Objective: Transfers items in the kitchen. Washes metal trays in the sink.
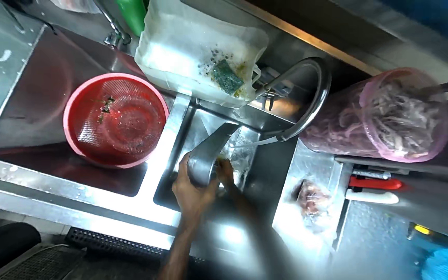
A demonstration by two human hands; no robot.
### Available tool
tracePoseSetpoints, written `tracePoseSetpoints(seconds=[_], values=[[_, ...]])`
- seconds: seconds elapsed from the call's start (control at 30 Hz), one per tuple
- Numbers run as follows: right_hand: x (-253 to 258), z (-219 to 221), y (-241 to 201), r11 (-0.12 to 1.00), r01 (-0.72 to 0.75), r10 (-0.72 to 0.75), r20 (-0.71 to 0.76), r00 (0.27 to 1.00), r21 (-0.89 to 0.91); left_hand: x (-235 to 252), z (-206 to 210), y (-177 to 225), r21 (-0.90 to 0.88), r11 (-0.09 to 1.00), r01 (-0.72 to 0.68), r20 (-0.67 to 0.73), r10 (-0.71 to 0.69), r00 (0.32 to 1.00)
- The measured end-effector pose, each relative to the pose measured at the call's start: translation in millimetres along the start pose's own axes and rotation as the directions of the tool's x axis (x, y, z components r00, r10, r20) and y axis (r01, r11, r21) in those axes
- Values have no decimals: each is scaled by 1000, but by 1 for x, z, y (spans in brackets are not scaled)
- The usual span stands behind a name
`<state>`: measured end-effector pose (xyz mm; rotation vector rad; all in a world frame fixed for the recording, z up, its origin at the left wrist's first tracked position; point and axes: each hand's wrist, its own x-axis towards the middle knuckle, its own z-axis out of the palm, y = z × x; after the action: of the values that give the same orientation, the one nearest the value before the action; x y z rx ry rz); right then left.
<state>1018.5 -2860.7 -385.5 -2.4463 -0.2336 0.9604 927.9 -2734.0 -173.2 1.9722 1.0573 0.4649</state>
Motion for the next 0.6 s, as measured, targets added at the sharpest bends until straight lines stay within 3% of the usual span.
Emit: tracePoseSetpoints(seconds=[0.13,0.2,0.3,0.4,0.43,0.5,0.6], values=[[-76,-15,-58,989,-78,54,187,981,124,9,36,-17,70,993,91,-8,-91,996],[-102,-20,-80,929,-127,55,211,976,348,15,51,-29,73,983,166,-19,-165,986],[-112,-39,-114,579,-275,104,265,959,768,22,55,-41,37,968,249,25,-250,968],[-77,-60,-143,289,-288,93,273,958,913,19,51,-37,68,965,253,176,-261,949],[-66,-59,-145,254,-278,75,267,961,926,22,50,-35,91,966,240,203,-254,946],[-70,-55,-144,351,-243,21,252,967,904,38,47,-34,152,964,220,215,-249,944],[-111,-69,-131,617,-259,-71,381,922,743,67,45,-34,220,952,212,171,-251,953]])
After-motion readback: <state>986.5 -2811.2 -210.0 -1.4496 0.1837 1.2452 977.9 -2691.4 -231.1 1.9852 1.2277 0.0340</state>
